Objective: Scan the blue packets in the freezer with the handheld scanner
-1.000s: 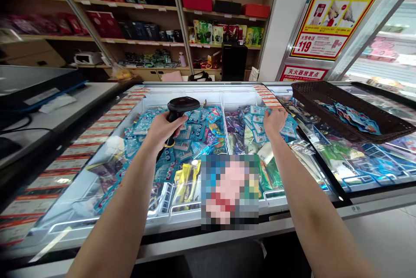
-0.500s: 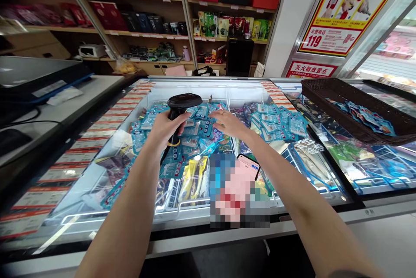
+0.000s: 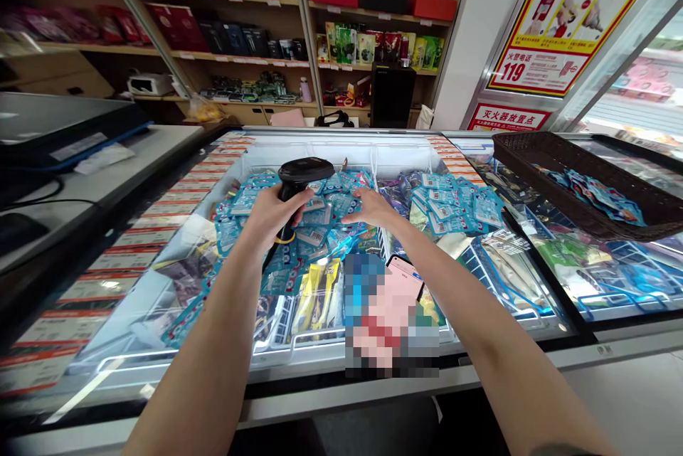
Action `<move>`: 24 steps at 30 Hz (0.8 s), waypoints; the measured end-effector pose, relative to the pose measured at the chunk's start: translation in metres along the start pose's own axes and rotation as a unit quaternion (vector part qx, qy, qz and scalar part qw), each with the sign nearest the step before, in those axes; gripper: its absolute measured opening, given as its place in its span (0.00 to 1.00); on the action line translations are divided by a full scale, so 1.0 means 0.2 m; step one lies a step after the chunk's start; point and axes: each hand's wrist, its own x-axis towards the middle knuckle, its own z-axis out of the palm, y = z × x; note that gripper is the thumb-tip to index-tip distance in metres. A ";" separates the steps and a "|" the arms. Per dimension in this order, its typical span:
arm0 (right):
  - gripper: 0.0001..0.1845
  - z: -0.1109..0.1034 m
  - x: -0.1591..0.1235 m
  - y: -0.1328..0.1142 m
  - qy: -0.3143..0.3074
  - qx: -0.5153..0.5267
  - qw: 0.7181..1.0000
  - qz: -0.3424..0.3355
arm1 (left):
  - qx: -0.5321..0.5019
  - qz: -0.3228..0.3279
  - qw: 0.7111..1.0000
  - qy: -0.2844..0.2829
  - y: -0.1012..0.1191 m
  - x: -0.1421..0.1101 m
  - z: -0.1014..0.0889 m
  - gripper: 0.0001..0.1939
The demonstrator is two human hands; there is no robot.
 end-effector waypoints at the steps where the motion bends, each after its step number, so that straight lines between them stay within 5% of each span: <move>1: 0.42 -0.01 -0.01 0.02 0.001 0.019 1.000 0.006 | 0.006 0.001 1.000 0.000 0.00 0.00 0.00 0.16; 5: 0.42 -0.03 -0.07 0.10 0.005 0.089 0.996 0.000 | 0.020 0.007 1.000 -0.002 0.00 0.00 0.01 0.16; 11: 0.28 0.02 -0.09 0.18 0.095 0.215 0.972 -0.022 | 0.016 0.000 1.000 -0.004 -0.01 0.01 0.02 0.16; 17: 0.26 0.03 -0.05 0.16 0.129 0.347 0.929 0.006 | 0.001 0.000 1.000 -0.013 -0.02 0.01 0.02 0.16; 24: 0.26 0.03 -0.03 0.11 0.145 0.348 0.926 0.014 | 0.005 -0.008 1.000 -0.004 -0.01 0.01 0.01 0.15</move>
